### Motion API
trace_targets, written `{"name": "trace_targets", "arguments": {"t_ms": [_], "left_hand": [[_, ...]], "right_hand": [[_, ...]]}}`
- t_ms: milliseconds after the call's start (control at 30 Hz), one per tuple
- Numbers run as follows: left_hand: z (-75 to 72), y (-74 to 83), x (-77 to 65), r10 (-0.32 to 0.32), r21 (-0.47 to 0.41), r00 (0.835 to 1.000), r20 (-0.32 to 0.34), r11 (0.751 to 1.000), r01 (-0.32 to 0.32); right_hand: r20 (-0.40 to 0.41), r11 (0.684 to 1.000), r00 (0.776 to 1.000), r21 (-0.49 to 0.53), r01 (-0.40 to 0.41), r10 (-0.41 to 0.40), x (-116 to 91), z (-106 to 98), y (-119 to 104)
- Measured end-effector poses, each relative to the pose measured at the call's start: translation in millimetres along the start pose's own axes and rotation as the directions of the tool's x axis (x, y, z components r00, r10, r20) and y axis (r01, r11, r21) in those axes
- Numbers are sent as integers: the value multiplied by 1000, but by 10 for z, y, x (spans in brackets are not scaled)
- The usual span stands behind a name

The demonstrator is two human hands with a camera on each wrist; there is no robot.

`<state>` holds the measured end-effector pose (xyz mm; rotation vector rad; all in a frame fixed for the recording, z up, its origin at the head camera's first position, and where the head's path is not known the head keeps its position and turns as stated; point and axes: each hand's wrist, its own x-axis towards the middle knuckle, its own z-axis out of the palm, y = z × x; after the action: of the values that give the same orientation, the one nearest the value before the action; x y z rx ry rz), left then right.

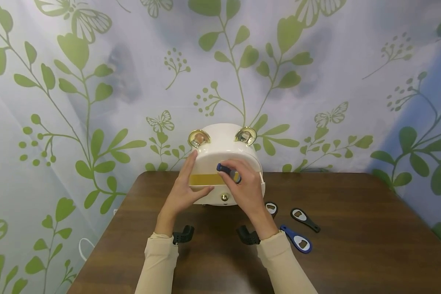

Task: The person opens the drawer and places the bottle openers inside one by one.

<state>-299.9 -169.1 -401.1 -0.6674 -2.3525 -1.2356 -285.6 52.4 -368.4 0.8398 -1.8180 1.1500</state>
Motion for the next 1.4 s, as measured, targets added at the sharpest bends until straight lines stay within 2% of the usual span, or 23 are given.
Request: {"name": "trace_targets", "arguments": {"t_ms": [333, 800, 1167, 1400], "left_hand": [[4, 20, 7, -7, -4, 1000, -3, 1000, 7], [-1, 39, -1, -1, 3, 1000, -4, 1000, 1], [4, 36, -22, -6, 19, 1000, -5, 1000, 6], [2, 34, -12, -4, 20, 1000, -7, 1000, 4]], "right_hand": [[-25, 998, 998, -38, -54, 54, -25, 4, 69], [-7, 998, 999, -26, -51, 51, -30, -39, 84], [-11, 997, 998, -45, -66, 66, -72, -169, 150], [0, 991, 998, -114, -69, 69, -105, -293, 192]]}}
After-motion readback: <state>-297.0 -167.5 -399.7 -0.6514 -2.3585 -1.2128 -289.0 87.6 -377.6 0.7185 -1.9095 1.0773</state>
